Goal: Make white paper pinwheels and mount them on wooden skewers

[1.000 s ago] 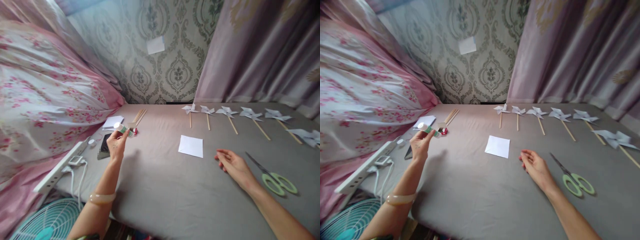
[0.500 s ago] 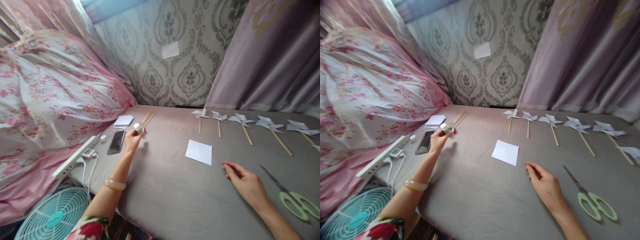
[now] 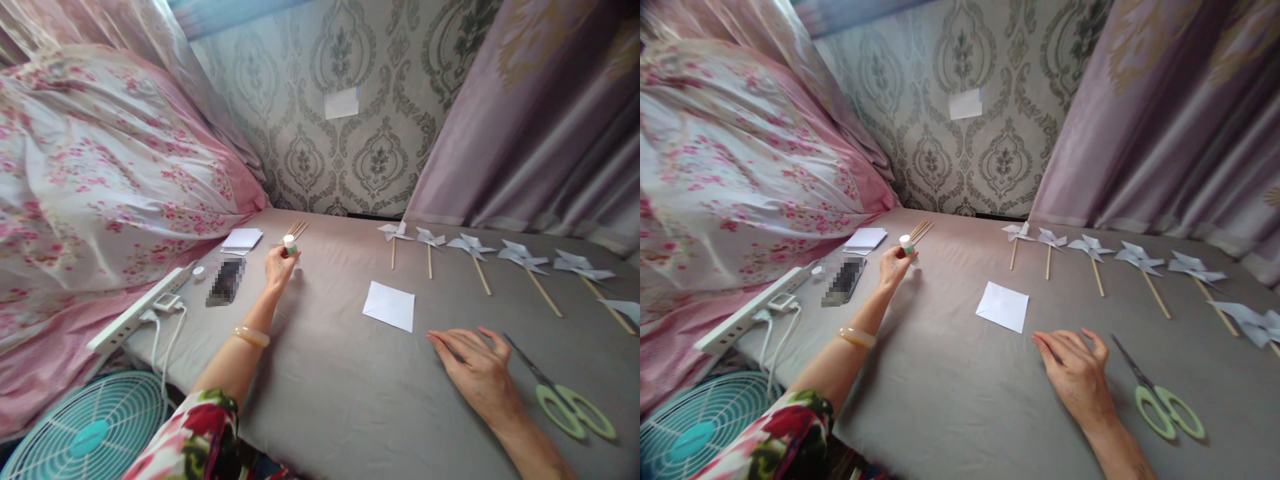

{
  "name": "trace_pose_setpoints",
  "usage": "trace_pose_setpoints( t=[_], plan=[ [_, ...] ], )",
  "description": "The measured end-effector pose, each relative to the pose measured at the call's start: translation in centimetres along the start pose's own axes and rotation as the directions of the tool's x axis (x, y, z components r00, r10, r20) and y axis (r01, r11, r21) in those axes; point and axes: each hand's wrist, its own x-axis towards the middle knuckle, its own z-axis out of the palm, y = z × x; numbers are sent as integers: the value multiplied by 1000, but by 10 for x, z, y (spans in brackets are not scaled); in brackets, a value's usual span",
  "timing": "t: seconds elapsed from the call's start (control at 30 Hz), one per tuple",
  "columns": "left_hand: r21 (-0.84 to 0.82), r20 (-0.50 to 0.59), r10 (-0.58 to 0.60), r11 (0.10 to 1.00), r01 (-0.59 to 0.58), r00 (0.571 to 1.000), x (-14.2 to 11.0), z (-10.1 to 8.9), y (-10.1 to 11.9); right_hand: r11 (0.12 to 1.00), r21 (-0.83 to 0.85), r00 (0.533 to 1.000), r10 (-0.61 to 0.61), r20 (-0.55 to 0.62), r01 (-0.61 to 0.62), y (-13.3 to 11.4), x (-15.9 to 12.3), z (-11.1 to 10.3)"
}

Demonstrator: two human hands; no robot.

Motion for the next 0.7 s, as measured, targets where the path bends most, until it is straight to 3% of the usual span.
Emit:
trace_pose_setpoints(
  t=[0.17,0.7],
  plan=[
    [110,-14,9,994,-8,1000,-3,7,-3,1000,3,1000,3,-5,-3,1,0,0],
    [183,-41,49,982,-40,998,-7,13,-10,1000,-19,1000,-2,2,2,-1,-1,4]
  ],
)
